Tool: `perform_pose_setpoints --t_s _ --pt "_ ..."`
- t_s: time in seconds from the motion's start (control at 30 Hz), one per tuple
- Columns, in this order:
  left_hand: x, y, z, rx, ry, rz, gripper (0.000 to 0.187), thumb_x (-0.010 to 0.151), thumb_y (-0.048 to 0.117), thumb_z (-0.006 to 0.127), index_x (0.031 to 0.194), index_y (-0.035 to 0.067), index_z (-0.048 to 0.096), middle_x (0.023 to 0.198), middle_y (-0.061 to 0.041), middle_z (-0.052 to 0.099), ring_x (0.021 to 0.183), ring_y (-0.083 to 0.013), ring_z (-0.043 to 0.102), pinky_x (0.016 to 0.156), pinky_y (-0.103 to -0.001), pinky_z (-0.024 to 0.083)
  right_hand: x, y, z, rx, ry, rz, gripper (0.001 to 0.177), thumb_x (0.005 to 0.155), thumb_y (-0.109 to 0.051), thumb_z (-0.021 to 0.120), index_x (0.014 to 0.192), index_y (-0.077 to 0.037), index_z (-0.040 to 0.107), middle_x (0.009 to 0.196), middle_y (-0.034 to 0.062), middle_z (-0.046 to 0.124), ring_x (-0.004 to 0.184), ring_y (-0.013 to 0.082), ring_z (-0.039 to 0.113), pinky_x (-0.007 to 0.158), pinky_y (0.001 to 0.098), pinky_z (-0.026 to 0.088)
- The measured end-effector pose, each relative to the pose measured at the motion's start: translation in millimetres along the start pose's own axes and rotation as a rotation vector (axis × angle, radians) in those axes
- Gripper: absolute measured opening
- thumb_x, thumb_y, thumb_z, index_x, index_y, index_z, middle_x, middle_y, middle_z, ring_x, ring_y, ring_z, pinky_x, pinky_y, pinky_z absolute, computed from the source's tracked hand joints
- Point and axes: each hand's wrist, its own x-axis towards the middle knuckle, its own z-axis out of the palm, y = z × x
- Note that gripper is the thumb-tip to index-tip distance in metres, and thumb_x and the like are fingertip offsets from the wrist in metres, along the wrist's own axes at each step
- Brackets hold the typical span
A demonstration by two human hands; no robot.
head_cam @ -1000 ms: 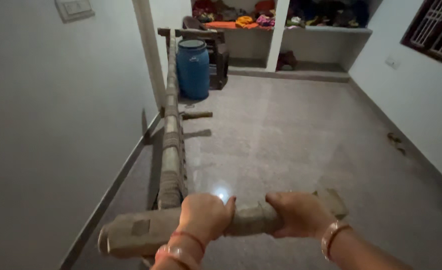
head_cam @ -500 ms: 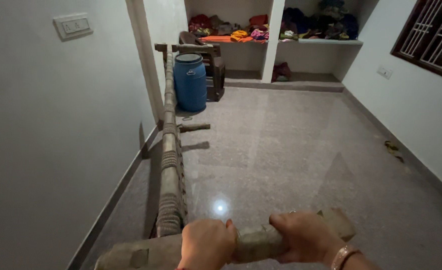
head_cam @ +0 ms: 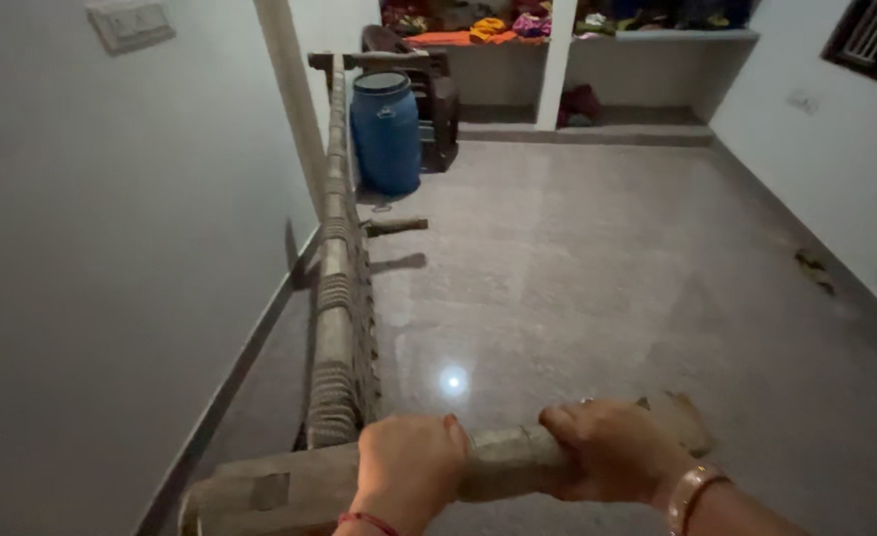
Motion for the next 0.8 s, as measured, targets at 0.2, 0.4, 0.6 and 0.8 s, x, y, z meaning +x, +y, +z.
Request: perform_pose_setpoints --t_s 0.2,0.4,0.6,0.8 --pt "25 31 11 -0.08 0.066 -0.097 0.037 0.095 0.022 0.057 0.062 0.013 0.07 0.061 -0.01 0.069 0.053 -0.0329 0.068 0.043 -0.049 0.049 -9 34 -16 -0.004 -0.06 -0.005 0.048 0.072 -0.041 0.089 0.102 -0.012 0.065 0.091 0.0088 0.072 0.079 0.029 0.071 0.072 0.0405 0.058" --pt "62 77 23 -0.06 0.057 0.008 0.024 0.094 0.014 0.058 0.073 0.01 0.071 0.063 -0.009 0.071 0.058 -0.0316 0.069 0.04 -0.047 0.05 -30 93 -25 0.057 -0.033 -0.012 0.046 0.066 -0.036 0.091 0.1 -0.015 0.068 0.091 0.0058 0.074 0.081 0.0291 0.073 0.072 0.0403 0.058" --pt "112 132 18 -0.168 -0.022 -0.05 0.013 0.086 0.018 0.063 0.081 0.01 0.072 0.066 -0.008 0.072 0.06 -0.0308 0.072 0.046 -0.047 0.051 -48 165 -34 -0.047 -0.055 -0.017 0.052 0.063 -0.035 0.094 0.103 -0.014 0.068 0.091 0.0059 0.074 0.076 0.0261 0.073 0.067 0.0383 0.06" --pt "153 178 10 -0.189 -0.008 -0.148 0.032 0.099 0.02 0.052 0.076 0.016 0.074 0.068 -0.005 0.073 0.06 -0.0292 0.072 0.048 -0.048 0.049 -58 223 -46 -0.116 -0.041 -0.069 0.057 0.058 -0.034 0.095 0.104 -0.013 0.069 0.089 0.0077 0.076 0.078 0.0278 0.074 0.066 0.0375 0.061"
